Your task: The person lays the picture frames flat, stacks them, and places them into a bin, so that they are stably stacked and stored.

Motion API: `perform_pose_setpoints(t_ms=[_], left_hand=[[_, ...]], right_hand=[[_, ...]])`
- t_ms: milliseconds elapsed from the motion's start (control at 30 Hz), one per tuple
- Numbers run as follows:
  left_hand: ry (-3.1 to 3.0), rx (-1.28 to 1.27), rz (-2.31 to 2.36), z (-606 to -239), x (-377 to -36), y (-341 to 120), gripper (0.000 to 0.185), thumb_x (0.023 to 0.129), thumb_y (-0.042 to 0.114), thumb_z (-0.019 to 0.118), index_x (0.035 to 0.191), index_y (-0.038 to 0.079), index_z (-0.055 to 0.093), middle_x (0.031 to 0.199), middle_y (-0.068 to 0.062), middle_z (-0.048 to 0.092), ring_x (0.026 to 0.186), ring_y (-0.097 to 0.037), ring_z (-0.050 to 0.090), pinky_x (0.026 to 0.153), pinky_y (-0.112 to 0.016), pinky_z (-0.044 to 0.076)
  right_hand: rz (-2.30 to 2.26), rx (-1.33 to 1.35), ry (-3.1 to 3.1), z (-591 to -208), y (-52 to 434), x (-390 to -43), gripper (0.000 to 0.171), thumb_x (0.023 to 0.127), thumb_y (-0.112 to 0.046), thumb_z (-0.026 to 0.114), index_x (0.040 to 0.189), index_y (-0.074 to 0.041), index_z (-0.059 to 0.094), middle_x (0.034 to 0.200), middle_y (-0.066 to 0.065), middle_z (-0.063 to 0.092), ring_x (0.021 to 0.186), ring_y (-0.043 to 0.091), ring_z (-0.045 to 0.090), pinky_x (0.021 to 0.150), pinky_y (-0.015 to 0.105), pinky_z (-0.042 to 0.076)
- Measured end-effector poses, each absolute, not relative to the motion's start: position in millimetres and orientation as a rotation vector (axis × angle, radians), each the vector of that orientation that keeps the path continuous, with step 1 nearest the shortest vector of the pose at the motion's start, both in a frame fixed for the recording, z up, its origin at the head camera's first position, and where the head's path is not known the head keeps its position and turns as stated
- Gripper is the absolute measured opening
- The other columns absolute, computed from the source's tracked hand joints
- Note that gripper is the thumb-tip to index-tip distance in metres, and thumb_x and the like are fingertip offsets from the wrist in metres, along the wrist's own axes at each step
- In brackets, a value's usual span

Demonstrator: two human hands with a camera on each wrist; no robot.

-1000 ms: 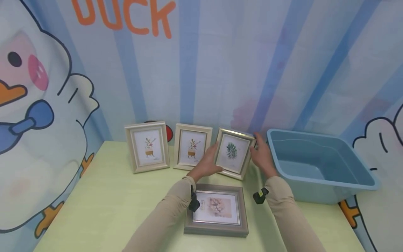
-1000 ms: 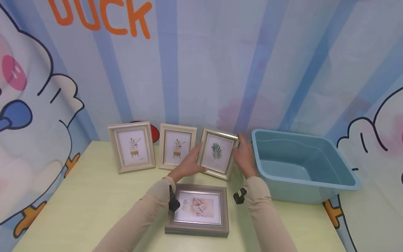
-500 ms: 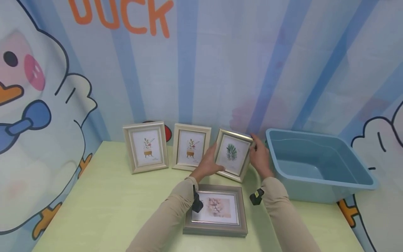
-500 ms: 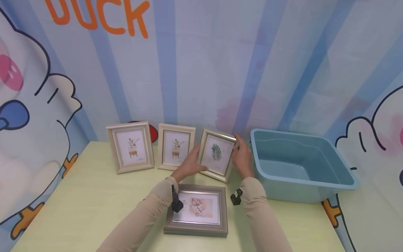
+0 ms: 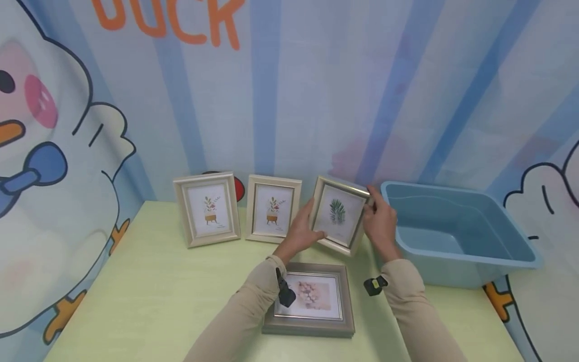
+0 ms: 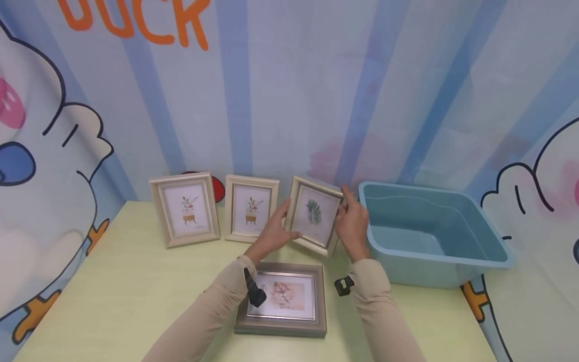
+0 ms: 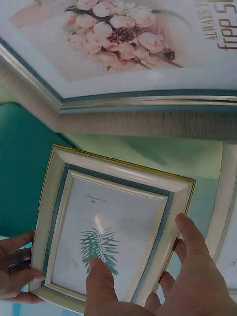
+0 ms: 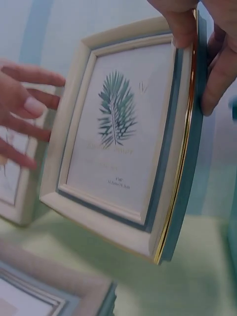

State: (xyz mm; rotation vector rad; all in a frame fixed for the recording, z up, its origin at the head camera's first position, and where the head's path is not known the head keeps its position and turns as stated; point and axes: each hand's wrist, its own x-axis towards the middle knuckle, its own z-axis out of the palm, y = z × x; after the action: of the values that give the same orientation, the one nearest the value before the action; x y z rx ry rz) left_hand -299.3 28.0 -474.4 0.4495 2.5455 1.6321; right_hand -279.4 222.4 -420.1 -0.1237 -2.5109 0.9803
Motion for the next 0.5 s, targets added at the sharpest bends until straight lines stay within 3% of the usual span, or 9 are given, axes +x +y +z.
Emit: perform_pose_setpoints(t_ms=[300,500], left_hand=[[2.602,0.533,1.798,-464,-281,30,0.092,0.086,0.002,0.07,0.16,0.023,0.021,0.166,-0.007,0.023,0.151,-0.032,0.026,0.119,-0.054,0.033],[2.461,0.311,2.029,-465,-265,30,0.068,0.09,0.002,0.066,0.152,0.009,0.038,0.158,-0.015,0.037,0.137,-0.041,0.047,0.104,-0.049,0.052]], right_hand=[[1.048,-0.049,-2.424,-394,223,-248,0.054,0.096,0.0,0.058,0.148,-0.012,0.049,0.081,0.019,0.063,0.072,0.025,0.055,0.065,0.031,0.045],[1.053,-0.017,-2.348,-393,225,-232,0.052,0.096,0.0,0.059,0.146,-0.011,0.052,0.074,0.013,0.057,0.065,0.013,0.046,0.06,0.027,0.038]])
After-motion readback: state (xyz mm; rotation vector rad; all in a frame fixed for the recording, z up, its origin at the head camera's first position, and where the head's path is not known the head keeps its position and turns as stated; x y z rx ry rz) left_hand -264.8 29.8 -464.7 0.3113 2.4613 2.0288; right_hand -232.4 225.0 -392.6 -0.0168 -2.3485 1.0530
